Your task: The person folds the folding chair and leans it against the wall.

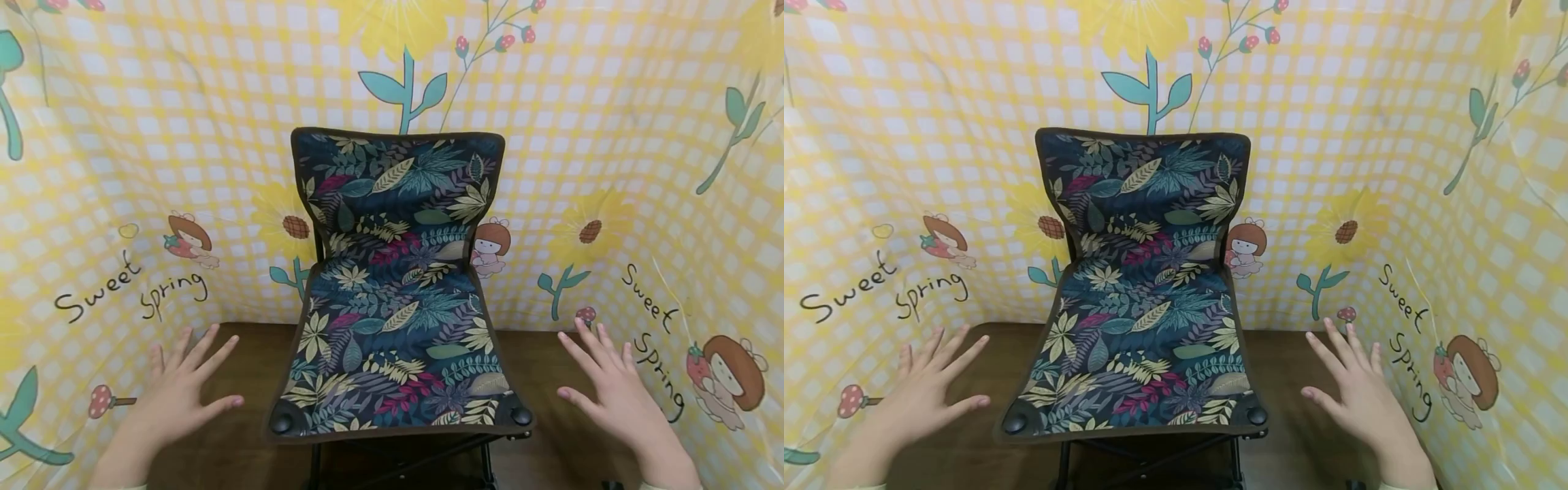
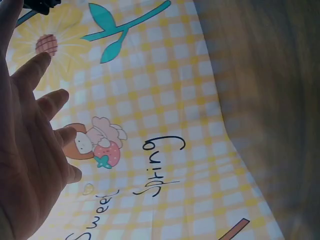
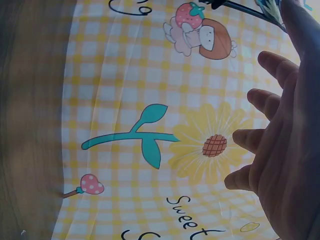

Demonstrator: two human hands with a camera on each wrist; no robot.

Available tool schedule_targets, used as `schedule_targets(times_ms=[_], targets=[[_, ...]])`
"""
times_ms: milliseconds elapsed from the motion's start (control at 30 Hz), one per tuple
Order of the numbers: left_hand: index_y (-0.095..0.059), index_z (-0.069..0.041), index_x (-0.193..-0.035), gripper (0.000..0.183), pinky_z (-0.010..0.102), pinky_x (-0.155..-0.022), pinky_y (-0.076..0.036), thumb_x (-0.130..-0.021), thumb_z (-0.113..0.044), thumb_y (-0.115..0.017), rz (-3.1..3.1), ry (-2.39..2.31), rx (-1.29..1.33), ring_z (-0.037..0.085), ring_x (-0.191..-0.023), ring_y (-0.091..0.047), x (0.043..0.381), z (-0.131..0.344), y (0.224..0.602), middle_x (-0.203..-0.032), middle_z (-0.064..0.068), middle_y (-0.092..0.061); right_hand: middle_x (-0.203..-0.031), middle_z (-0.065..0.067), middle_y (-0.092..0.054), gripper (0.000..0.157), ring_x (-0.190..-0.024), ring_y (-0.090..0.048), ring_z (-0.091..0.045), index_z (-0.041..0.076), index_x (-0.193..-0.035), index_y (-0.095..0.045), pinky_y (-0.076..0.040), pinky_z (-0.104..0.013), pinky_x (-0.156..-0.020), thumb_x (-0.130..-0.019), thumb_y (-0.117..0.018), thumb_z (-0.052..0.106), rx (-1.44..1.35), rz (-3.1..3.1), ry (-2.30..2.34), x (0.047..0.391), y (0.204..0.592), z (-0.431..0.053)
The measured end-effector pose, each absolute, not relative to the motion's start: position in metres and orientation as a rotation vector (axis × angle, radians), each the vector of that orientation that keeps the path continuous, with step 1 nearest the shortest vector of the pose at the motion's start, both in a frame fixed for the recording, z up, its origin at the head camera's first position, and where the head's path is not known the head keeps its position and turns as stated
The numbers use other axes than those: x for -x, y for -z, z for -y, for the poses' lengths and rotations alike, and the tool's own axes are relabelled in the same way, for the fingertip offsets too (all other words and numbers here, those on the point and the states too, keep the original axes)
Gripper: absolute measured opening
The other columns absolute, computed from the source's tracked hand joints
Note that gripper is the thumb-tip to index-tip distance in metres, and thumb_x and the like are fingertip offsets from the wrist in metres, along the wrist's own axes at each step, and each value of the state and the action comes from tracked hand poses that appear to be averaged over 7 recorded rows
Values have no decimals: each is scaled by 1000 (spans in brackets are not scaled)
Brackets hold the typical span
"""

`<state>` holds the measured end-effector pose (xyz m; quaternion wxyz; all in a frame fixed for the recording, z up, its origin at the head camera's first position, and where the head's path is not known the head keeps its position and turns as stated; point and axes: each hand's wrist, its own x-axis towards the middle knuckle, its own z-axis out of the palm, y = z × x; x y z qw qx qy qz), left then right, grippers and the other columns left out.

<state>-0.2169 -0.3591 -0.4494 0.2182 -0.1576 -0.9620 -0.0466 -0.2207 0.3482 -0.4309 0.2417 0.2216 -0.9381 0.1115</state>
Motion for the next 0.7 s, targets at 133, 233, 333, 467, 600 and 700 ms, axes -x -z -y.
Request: schedule_targets(times_ms=[133,233,333,467,600,700], targets=[[-22,-32,-154,101,65,-101,28,-72,-65,-72,2651,160,475,34,-147,16,208,355,442,-163,2,-3,-163,-5,-8,88,-149,2,-32,25,-153,-29,13,-66,-110,-80,-74,45,-643,2552,-339,215,428,-347],[-24,-31,-153,102,66,-102,26,-70,-64,-74,2627,182,500,33,-148,14,203,352,437,-163,2,-5,-163,-6,-10,87,-150,0,-32,21,-152,-31,11,-63,-113,-80,-73,45,-681,2538,-367,211,425,-346],[-27,-30,-153,103,65,-105,24,-69,-64,-76,2600,189,525,33,-148,12,200,350,432,-163,3,-8,-162,-7,-11,86,-150,-2,-31,19,-151,-32,10,-60,-115,-80,-73,47,-716,2526,-404,208,421,-344],[-30,-29,-152,103,65,-107,21,-67,-63,-77,2578,212,570,33,-149,9,194,345,427,-163,4,-11,-162,-10,-14,85,-150,-4,-32,16,-150,-35,8,-58,-116,-81,-71,50,-779,2488,-447,205,417,-341],[-31,-27,-152,103,66,-109,18,-67,-62,-77,2573,240,599,35,-149,6,188,341,421,-162,4,-12,-160,-14,-17,84,-149,-7,-33,12,-149,-37,8,-56,-117,-82,-69,52,-841,2431,-470,203,414,-338],[-32,-26,-151,103,65,-109,16,-67,-63,-77,2563,249,618,36,-149,4,185,339,416,-162,5,-14,-159,-15,-20,83,-149,-8,-33,10,-148,-39,7,-53,-118,-83,-67,54,-870,2393,-470,203,412,-336]])
